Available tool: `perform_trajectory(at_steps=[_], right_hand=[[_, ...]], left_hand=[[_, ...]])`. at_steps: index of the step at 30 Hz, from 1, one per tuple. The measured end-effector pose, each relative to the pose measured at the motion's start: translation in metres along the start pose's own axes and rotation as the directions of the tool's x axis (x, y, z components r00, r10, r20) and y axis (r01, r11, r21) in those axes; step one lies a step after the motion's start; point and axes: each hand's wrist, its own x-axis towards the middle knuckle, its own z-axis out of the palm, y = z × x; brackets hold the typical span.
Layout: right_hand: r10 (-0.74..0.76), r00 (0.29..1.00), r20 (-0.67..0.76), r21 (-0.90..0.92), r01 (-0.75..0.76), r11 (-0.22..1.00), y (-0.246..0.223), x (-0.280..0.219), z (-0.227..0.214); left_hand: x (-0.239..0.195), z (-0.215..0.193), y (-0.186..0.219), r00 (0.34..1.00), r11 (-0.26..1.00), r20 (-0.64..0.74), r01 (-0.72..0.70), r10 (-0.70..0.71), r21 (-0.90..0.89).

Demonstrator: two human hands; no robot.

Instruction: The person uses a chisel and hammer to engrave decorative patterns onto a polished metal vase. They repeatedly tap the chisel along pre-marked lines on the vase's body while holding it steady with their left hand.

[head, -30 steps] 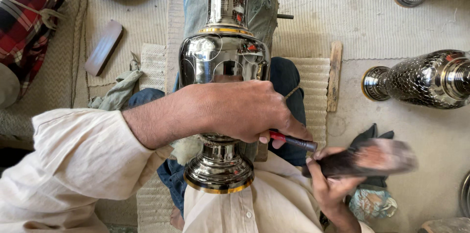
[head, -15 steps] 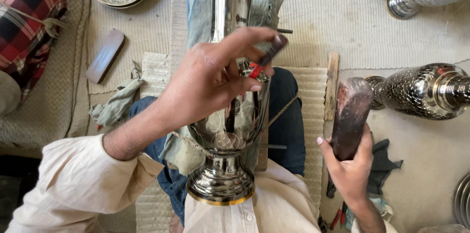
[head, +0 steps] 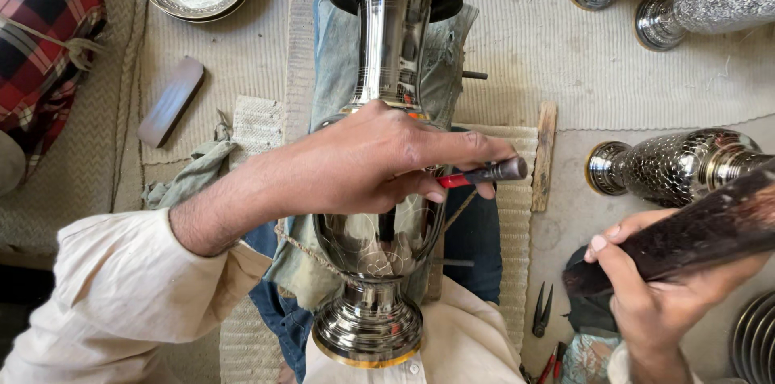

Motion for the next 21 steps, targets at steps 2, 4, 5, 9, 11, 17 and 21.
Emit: perform_trajectory(at_steps=[2,4,5,9,11,17,21], right_hand=[[-0.055,0.99,0.126,-0.185,0.078,0.98,0.002,0.016,-0.004],[-0.084,0.961,0.262,-0.295,0.163,0.941,0.0,0.041,-0.008],[-0.092,0.94,0.33,-0.325,0.204,0.923,-0.006,0.055,-0.012],[-0.01,0.901,0.434,-0.547,0.272,0.791,-0.047,0.109,-0.015],[-0.012,0.835,0.55,-0.56,0.38,0.736,-0.069,0.142,-0.006],[-0.082,0.564,0.822,-0.401,0.674,0.621,-0.115,0.215,0.031],[-0.01,0.497,0.868,-0.395,0.701,0.594,-0.123,0.232,0.042]], left_hand=[[-0.002,0.001,0.0,0.995,0.997,-0.079,-0.064,0.066,0.038],[-0.006,0.005,0.002,0.985,0.997,-0.154,-0.071,0.073,0.016],[-0.011,0.009,0.006,0.981,0.998,-0.19,-0.05,0.044,-0.027],[-0.021,0.035,0.021,0.878,0.968,-0.443,0.239,-0.181,0.078],[-0.031,0.047,0.031,0.773,0.97,-0.595,0.24,-0.218,-0.044],[-0.037,0.086,0.039,0.476,0.946,-0.82,0.212,-0.319,-0.245],[-0.041,0.098,0.034,0.422,0.928,-0.828,0.209,-0.37,-0.308]])
